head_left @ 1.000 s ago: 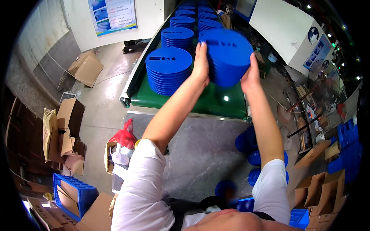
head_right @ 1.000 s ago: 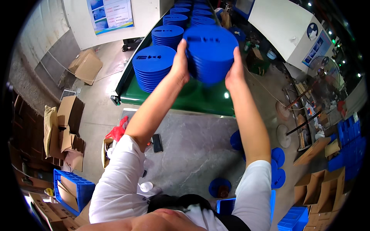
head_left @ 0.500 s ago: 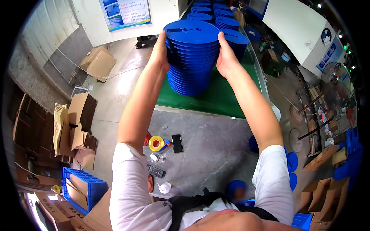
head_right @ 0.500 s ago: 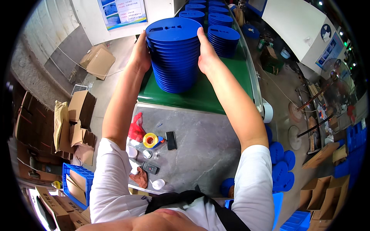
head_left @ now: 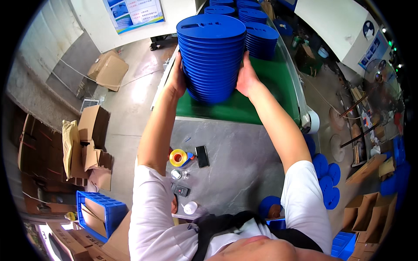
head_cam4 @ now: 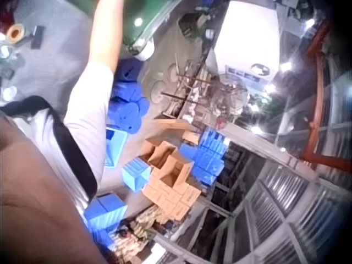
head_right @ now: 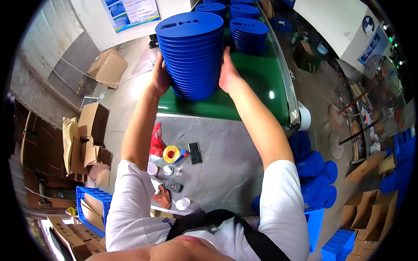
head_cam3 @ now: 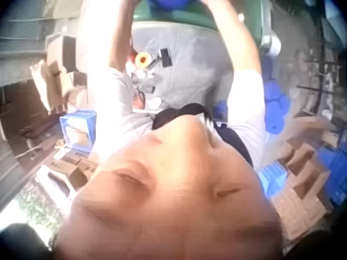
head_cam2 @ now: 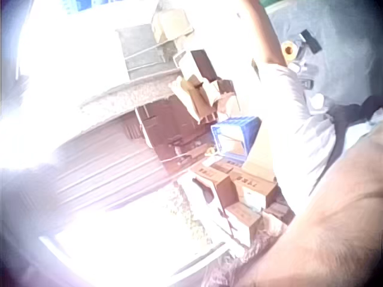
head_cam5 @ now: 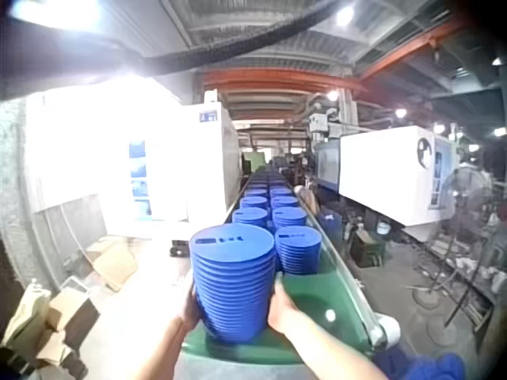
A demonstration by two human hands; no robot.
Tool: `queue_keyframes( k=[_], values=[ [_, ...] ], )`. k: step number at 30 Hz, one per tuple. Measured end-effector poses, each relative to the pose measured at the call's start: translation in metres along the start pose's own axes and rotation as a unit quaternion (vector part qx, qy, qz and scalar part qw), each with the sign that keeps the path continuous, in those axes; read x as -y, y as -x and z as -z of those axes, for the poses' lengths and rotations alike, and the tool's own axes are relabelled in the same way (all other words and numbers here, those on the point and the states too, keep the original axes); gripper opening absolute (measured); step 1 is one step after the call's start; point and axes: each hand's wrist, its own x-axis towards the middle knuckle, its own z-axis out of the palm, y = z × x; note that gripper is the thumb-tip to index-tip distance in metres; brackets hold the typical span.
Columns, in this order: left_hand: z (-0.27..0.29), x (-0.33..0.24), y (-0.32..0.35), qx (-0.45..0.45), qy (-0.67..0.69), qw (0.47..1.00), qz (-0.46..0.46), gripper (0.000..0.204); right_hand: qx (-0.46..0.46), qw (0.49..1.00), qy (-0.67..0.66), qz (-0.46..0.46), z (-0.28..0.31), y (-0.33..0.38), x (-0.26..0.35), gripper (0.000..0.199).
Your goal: The person cleans plastic reels using a sponge and a liquid from a bottle, then places them into a blue storage bin.
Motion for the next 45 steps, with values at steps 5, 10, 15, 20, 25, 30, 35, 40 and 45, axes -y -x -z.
queue_keyframes(
  k=[5,10,15,20,25,30,35,40,45],
  values=[
    [-0.034,0.005,0.04,0.008,0.019,0.999,-0.035,0.067,0.034,0.997,-0.045,0.052,0.015,0.027,-0.005,0.083],
    [-0.077,0.021,0.099,0.027,0.026,0.999,-0.02,0.065,0.017,0.997,-0.065,0.034,0.027,0.104,0.002,0.081],
    [-0.137,0.066,0.175,0.019,0.011,1.0,-0.013,0.067,-0.013,0.999,-0.047,0.016,0.069,0.211,0.004,0.078],
    [-0.192,0.138,0.257,-0.001,0.051,0.998,0.039,0.072,-0.095,0.993,-0.064,0.0,0.112,0.324,-0.009,0.065],
    [-0.228,0.235,0.319,0.011,0.08,0.996,0.025,0.067,-0.141,0.975,-0.171,0.009,0.182,0.413,-0.055,0.047],
    [-0.229,0.358,0.335,0.048,0.104,0.991,0.071,0.065,-0.188,0.975,-0.114,0.028,0.257,0.467,-0.121,0.042],
    [-0.201,0.487,0.313,0.083,0.097,0.99,0.068,0.066,-0.194,0.98,-0.02,0.037,0.319,0.466,-0.193,0.068],
    [-0.168,0.62,0.272,0.145,0.079,0.986,0.038,0.065,-0.247,0.964,-0.022,0.094,0.412,0.447,-0.286,0.069],
    [-0.181,0.684,0.262,0.147,0.038,0.988,0.036,0.083,-0.322,0.939,-0.032,0.115,0.504,0.448,-0.367,0.055]
  ],
)
